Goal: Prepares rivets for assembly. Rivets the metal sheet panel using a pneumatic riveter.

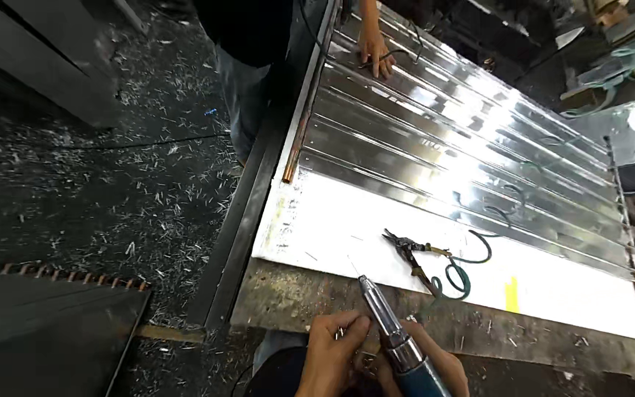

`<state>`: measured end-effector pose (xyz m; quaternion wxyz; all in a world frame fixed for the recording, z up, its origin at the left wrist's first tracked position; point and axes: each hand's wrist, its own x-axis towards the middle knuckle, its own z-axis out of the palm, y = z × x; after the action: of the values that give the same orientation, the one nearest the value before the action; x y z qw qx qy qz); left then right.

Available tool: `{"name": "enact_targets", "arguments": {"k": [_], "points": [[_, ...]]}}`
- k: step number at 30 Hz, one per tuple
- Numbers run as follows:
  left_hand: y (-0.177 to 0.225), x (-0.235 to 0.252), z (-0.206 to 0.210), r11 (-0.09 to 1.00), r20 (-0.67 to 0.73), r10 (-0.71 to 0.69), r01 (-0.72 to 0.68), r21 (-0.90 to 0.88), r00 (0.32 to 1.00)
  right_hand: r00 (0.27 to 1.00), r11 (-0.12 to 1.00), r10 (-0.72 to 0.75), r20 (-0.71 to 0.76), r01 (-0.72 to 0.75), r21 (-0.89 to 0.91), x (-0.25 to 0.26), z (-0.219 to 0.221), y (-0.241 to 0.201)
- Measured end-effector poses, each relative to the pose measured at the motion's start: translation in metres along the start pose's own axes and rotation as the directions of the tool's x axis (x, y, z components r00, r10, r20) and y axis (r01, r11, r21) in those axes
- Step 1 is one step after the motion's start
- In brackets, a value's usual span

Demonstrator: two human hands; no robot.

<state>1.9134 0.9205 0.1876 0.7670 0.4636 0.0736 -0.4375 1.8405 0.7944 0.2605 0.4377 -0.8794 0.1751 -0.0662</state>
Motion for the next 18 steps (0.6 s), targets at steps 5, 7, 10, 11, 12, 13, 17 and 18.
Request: {"name": "enact_targets", "arguments": {"k": [5,7,10,11,12,13,17,18], "points": [[-0.025,-0.062,-0.016,0.972,0.105,-0.137,0.154,-0.177,0.985,0.982,0.997,-0.024,-0.187,0.038,0.071,-0.064,0.002,-0.002],[-0.035,-0.090,-0.015,0.977,0.141,-0.117,0.139,-0.160,0.983,0.960,0.996,-0.021,-0.278,0.044,0.075,-0.090,0.011,-0.003],[-0.049,-0.126,-0.016,0.985,0.115,-0.067,0.084,-0.149,0.991,0.951,0.990,-0.031,-0.308,0.072,0.121,-0.128,0.033,-0.004],[-0.052,-0.135,-0.018,0.985,0.090,-0.062,0.075,-0.154,0.994,0.958,0.987,-0.046,-0.284,0.088,0.137,-0.139,0.041,-0.005],[-0.055,-0.144,-0.022,0.984,0.064,-0.067,0.076,-0.161,0.996,0.965,0.984,-0.061,-0.256,0.101,0.144,-0.150,0.047,-0.006],[-0.056,-0.153,-0.027,0.984,0.041,-0.077,0.083,-0.158,0.996,0.971,0.984,-0.077,-0.228,0.110,0.139,-0.161,0.053,-0.007],[-0.047,-0.182,-0.058,0.989,-0.087,-0.048,0.035,-0.145,0.995,0.962,0.975,-0.223,-0.159,0.220,-0.033,-0.188,0.067,-0.015],[-0.039,-0.186,-0.068,0.985,-0.122,-0.033,0.012,-0.170,0.992,0.955,0.965,-0.263,-0.140,0.259,-0.048,-0.190,0.071,-0.018]]}}
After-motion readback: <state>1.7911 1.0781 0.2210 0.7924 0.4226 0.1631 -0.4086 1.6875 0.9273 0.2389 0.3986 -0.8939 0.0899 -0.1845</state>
